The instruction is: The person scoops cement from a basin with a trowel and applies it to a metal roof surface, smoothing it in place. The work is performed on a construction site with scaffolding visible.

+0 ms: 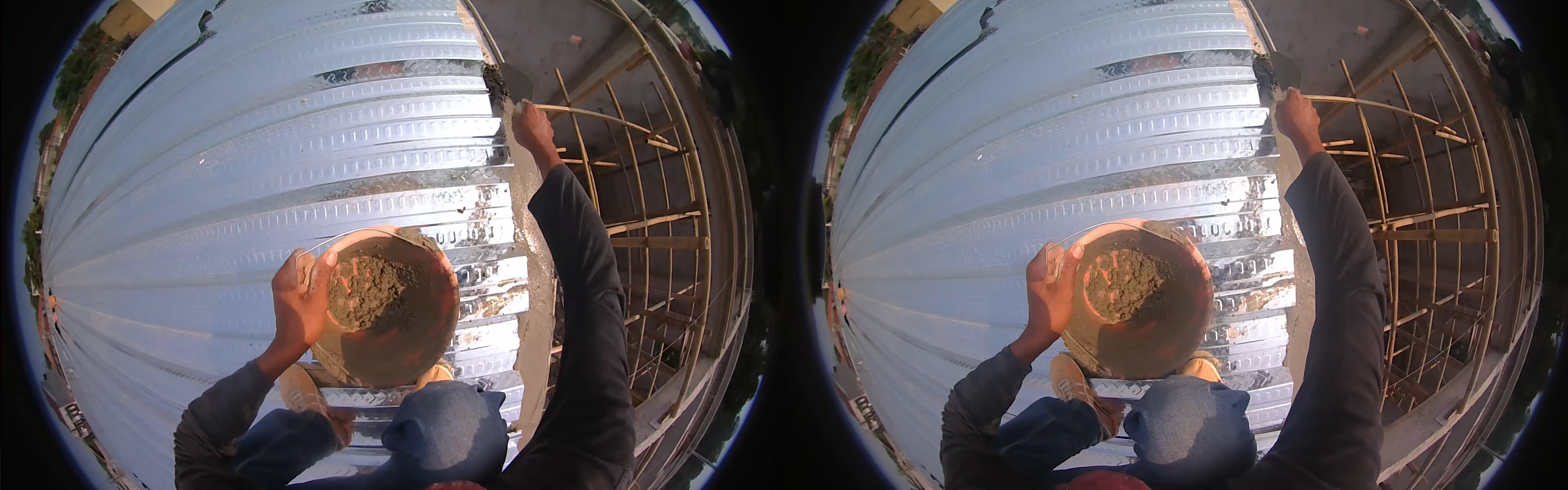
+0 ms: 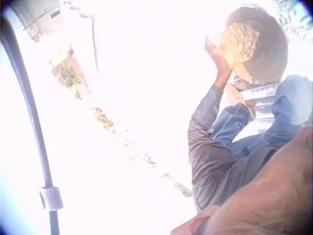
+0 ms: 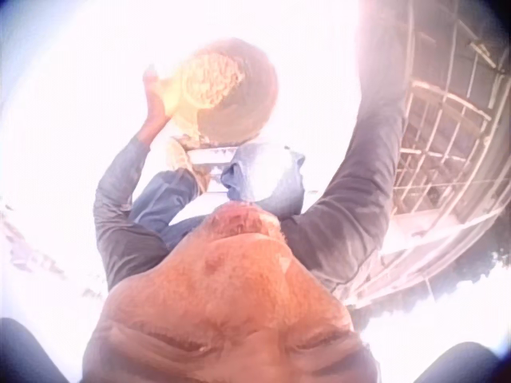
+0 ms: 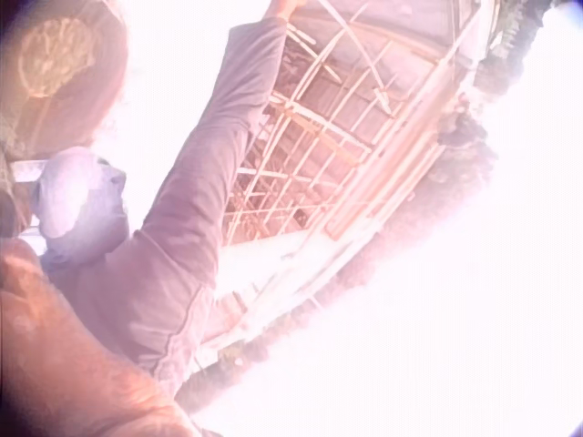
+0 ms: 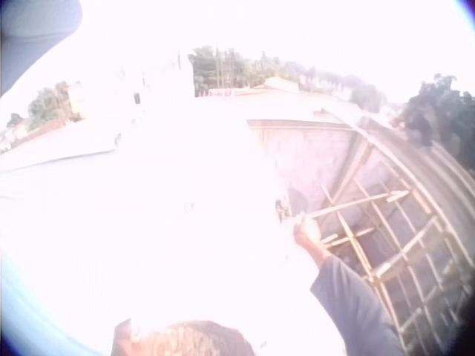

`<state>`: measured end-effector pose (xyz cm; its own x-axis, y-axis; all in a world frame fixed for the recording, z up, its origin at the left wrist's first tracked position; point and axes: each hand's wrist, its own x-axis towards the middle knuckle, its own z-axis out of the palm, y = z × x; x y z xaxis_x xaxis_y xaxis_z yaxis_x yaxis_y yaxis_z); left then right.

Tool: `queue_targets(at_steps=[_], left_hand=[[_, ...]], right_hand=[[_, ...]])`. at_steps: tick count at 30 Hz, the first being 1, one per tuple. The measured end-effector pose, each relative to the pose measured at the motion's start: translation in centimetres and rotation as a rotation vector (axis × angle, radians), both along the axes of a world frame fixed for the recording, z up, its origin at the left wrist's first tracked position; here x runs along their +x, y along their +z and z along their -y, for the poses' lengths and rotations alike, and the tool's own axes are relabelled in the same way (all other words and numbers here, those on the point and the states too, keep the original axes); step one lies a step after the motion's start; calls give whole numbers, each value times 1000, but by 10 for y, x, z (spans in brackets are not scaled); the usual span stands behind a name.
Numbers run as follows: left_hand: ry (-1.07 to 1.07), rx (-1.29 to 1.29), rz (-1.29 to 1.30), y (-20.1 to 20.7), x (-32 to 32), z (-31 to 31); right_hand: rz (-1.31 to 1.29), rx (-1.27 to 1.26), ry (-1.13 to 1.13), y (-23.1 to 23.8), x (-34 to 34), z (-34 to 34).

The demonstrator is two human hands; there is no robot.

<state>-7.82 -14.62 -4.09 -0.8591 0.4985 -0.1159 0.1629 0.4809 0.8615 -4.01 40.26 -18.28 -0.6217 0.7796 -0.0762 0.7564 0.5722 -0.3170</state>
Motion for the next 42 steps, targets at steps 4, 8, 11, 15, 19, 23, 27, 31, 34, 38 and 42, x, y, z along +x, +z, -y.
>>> queue_targets(at_steps=[4, 8, 11, 15, 19, 23, 27, 31, 34, 38, 42], left_hand=[[9, 80, 27, -11, 6, -5], [31, -109, 15, -16, -1, 22], [-14, -74, 49, -42, 15, 8], [-6, -61, 119, -52, 25, 2], [24, 66, 126, -63, 23, 6], [28, -8, 162, -67, 20, 16], [23, -31, 138, -60, 23, 7], [-10, -78, 55, -60, 20, 8], [22, -102, 52, -61, 19, 15], [-21, -22, 14, -66, 22, 5], [-9, -91, 38, -60, 20, 9]], right_hand=[[110, 54, 156, -10, 24, -34], [-40, -13, -35, 8, -8, 18], [4, 34, 39, -4, 7, -4], [5, -34, 184, -22, 5, -9], [-211, 15, 11, -19, 22, -10], [-258, -140, 50, -7, 23, -1], [-184, -332, 68, 12, 28, -22], [-202, -413, 26, 6, 30, -20], [-219, -407, 37, 1, 24, -1], [-381, -184, 15, -13, 37, -15], [-191, -448, 80, 1, 34, -15]])
